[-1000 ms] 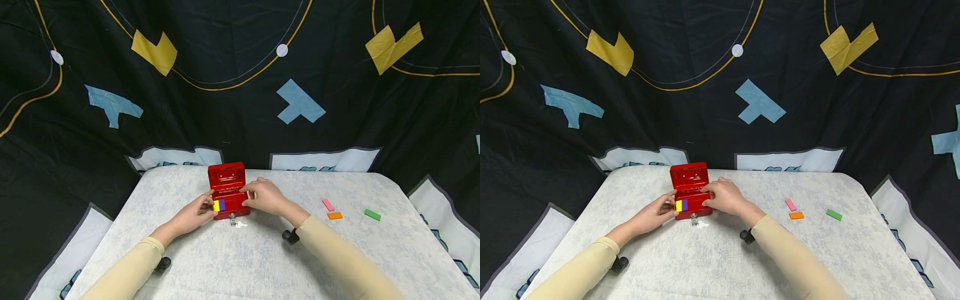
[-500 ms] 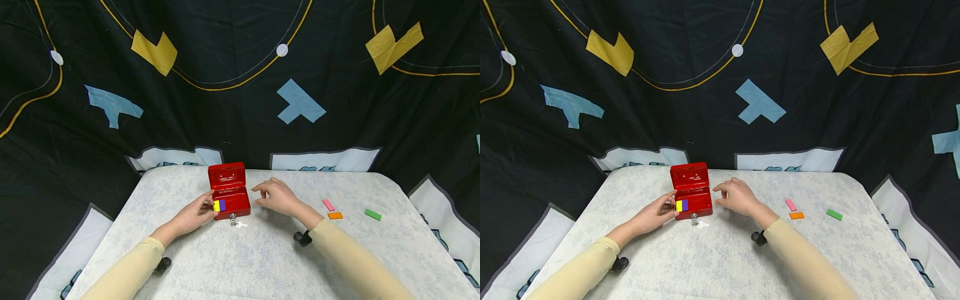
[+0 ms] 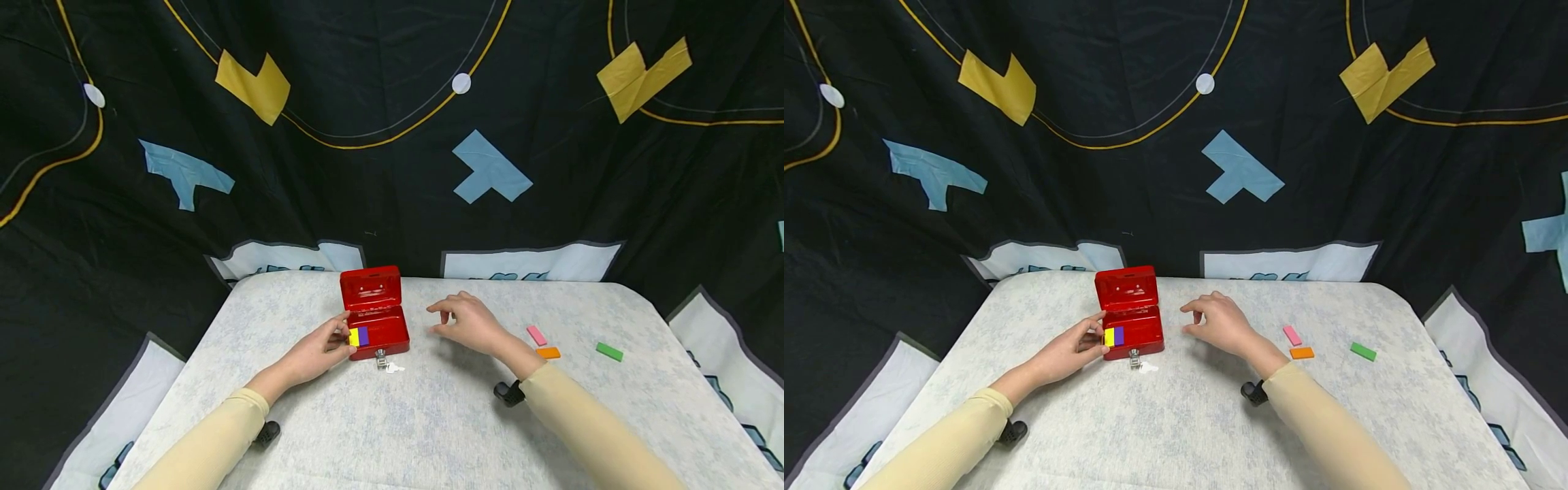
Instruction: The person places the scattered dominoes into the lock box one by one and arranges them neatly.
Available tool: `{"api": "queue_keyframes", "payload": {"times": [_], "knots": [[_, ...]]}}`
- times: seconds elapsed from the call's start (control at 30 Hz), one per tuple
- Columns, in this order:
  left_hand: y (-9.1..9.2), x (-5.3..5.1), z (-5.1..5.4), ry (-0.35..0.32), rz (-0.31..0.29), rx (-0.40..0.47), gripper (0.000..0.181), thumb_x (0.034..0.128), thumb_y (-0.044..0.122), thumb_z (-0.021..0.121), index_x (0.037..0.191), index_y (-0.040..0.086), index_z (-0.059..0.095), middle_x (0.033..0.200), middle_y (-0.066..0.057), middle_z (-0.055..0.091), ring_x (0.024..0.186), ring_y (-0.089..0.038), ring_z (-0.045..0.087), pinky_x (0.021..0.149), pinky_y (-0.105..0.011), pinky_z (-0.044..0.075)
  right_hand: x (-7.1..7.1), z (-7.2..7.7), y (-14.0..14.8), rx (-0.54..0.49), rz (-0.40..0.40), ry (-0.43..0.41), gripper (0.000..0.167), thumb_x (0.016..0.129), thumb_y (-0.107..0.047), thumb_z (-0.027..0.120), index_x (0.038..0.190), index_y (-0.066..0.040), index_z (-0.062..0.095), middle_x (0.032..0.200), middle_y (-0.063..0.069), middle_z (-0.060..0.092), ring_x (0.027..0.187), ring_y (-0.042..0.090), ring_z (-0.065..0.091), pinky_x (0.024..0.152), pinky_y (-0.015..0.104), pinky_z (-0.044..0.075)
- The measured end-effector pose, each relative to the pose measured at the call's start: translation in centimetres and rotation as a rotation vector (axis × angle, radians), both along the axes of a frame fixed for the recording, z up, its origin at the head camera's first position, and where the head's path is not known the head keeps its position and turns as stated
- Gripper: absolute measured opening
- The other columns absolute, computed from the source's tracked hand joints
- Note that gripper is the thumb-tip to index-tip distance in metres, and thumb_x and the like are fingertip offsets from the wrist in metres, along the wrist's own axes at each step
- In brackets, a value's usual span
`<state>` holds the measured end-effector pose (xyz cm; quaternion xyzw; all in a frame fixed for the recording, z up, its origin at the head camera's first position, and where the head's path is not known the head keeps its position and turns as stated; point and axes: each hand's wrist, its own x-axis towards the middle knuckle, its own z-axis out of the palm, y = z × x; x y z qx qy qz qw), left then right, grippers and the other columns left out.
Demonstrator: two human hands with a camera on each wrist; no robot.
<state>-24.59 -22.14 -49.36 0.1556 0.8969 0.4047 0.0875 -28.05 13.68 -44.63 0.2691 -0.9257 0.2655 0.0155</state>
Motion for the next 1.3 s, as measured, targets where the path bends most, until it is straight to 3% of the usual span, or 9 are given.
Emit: {"api": "queue_keyframes", "payload": {"times": [0.13, 0.53, 1.3], "knots": [[0.1, 0.0, 0.0, -0.001, -0.001, 0.001, 0.035, 0.0983, 0.038, 0.07, 0.117, 0.014, 0.054, 0.167, -0.001, 0.028, 0.127, -0.021, 0.058, 0.108, -0.042, 0.048, 0.3, -0.2, 1.3, -0.015, -0.029, -0.021, 0.038, 0.089, -0.03, 0.081, 0.125, -0.018, 0.073, 0.085, -0.013, 0.057, 0.091, 0.024, 0.054, 0.075, 0.034, 0.044], [0.0, 0.1, 0.0, 0.007, -0.007, 0.01, 0.035, 0.0987, 0.037, 0.07, 0.118, 0.013, 0.054, 0.167, -0.004, 0.027, 0.129, -0.024, 0.058, 0.108, -0.043, 0.048, 0.6, -1.5, 4.8, -0.051, -0.1, 0.003, 0.039, 0.089, -0.029, 0.082, 0.125, -0.015, 0.073, 0.087, -0.012, 0.059, 0.09, 0.022, 0.052, 0.076, 0.035, 0.044], [0.0, -0.1, -0.1, 0.016, -0.015, 0.009, 0.034, 0.0987, 0.037, 0.07, 0.117, 0.014, 0.054, 0.167, -0.004, 0.027, 0.128, -0.023, 0.058, 0.107, -0.042, 0.049, 1.4, -1.7, 11.4, -0.001, -0.227, -0.019, 0.04, 0.093, -0.027, 0.077, 0.128, -0.007, 0.071, 0.089, -0.005, 0.061, 0.086, 0.021, 0.05, 0.072, 0.037, 0.043]]}}
